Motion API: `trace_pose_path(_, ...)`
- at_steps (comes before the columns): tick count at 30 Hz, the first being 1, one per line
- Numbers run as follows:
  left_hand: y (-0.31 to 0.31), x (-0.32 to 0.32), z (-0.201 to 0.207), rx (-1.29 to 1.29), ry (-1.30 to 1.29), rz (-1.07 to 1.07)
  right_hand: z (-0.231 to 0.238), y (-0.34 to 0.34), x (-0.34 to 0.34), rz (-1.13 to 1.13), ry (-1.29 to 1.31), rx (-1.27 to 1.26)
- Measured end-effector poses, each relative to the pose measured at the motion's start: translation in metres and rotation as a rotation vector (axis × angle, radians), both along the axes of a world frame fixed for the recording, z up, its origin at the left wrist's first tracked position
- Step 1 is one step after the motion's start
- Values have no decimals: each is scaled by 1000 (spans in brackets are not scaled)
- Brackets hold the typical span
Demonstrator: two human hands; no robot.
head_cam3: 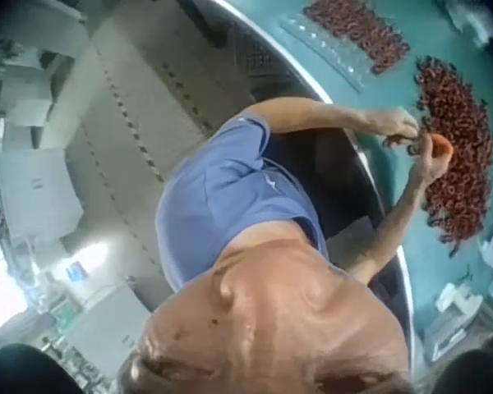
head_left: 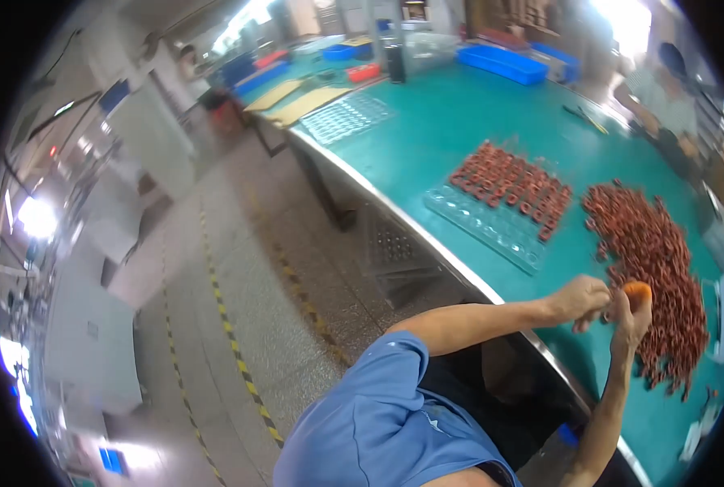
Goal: Sorting copper wire coils from a pile and placing them into a transparent plastic tray at a factory workbench.
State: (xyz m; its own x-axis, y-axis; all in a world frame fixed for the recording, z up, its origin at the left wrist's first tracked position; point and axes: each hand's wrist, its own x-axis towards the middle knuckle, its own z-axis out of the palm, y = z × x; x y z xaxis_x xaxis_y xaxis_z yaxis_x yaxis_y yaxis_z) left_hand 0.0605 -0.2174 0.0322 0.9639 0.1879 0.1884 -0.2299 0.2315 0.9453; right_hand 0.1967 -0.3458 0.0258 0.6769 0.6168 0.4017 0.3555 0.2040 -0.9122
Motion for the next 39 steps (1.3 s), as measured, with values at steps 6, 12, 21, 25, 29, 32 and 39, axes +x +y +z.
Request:
trace_pose_path(6, 24, -15, 14, 107, -21, 168, 0, 13, 5, 83, 94, 158)
trace_pose_path(12, 27, 5, 6, 897, -180, 473, 5, 16, -15, 187, 49, -43)
trace_pose_path(21, 28, -6, 23, 1149, -152, 350, 14, 15, -18, 216, 130, -75)
trace_pose_path(25, 45, -12, 27, 1115, -182, 87, 23, 14, -20, 330, 165, -200)
trace_pose_path(29, 50, -20, 32, 1307, -128, 45, 14, 17, -28, 368, 237, -202)
trace_pose_path(32, 46, -21, 32, 1473, -109, 17, 14, 14, -31, 294, 118, -263)
trace_pose_path(39, 45, -26, 31, 986, -48, 236, 15, 20, -42, -112, -547, -196)
